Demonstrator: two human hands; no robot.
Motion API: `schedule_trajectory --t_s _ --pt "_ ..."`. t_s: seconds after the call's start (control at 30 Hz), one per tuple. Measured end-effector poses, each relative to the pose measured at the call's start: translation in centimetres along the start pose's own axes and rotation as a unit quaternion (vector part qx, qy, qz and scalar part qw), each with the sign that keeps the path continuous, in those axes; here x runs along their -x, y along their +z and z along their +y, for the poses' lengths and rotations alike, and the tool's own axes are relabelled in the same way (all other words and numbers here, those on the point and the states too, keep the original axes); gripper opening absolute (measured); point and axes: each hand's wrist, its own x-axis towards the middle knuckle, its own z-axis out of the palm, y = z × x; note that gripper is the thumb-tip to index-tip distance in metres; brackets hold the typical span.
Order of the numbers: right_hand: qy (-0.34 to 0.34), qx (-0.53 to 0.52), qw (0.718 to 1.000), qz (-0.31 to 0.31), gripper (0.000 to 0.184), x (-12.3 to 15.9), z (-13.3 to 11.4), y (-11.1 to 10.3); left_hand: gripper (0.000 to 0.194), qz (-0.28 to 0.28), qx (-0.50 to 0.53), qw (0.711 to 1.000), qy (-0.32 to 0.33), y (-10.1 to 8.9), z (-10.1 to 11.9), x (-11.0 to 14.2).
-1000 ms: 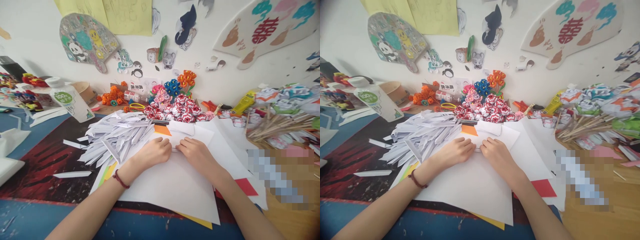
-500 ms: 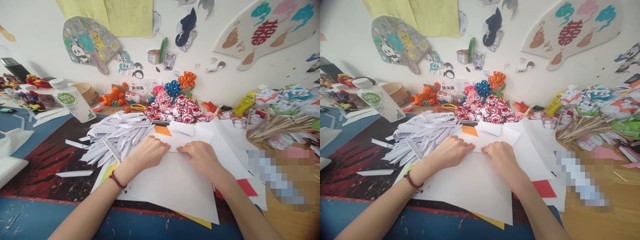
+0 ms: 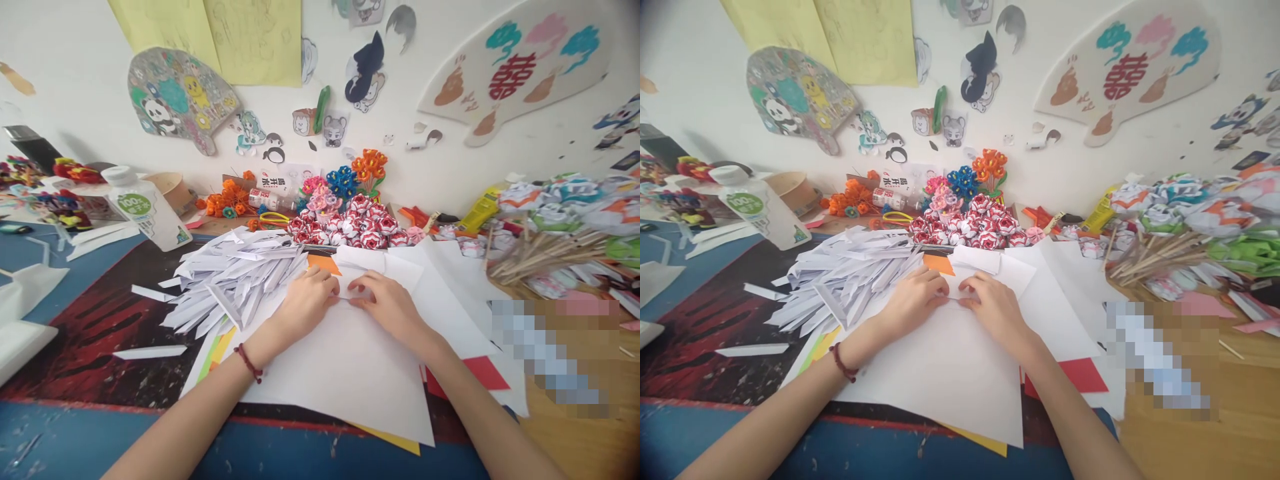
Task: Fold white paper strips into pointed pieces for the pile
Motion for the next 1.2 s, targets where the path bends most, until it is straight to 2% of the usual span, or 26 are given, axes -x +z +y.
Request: schedule_trajectory --t_s 0.1,0.27,0.5,0.6,0.73,0.83,0.97,1.07,1.2 --pt "-0.004 -0.011 1.000 -0.018 0.009 -0.2 0.0 0.2 0.008 -0.007 0.026 1.000 -0.015 0.2 -0.2 0.1" --pt "-0.013 -0.060 0.997 -0.040 0.009 -0.3 0.2 -0.1 0.015 -0.020 0.086 0.995 -0.043 0.4 -0.5 0.1" --pt "0.002 -0.076 0.995 -0.063 0.008 -0.3 0.4 -0.4 0.007 -0.027 0.085 0.995 -0.035 0.1 0.0 0.1" --pt "-0.017 -0.064 0.996 -0.058 0.002 -0.3 0.5 -0.4 0.003 -0.030 0.050 0.998 -0.007 -0.3 -0.1 0.1" --pt "-0.070 -0.012 0.997 -0.014 0.010 -0.1 0.4 -0.4 0.010 -0.024 -0.027 0.998 0.053 -1.1 -0.2 0.1" --pt "-0.143 0.049 0.988 0.011 0.017 0.0 0.5 -0.4 0.017 -0.006 -0.113 0.987 0.116 -1.5 -0.2 0.2" --pt "-0.215 0.089 0.972 -0.012 0.026 0.0 1.1 -0.7 0.018 -0.026 -0.166 0.965 0.202 -2.0 -0.3 0.4" --pt "-0.215 0.089 0.972 -0.040 0.031 0.0 1.5 -1.0 0.019 -0.050 -0.161 0.962 0.216 -2.4 -0.7 0.6" --pt "-0.170 0.072 0.980 -0.068 0.030 0.1 1.7 -1.5 0.020 -0.075 -0.145 0.967 0.198 -2.7 -1.1 0.9"
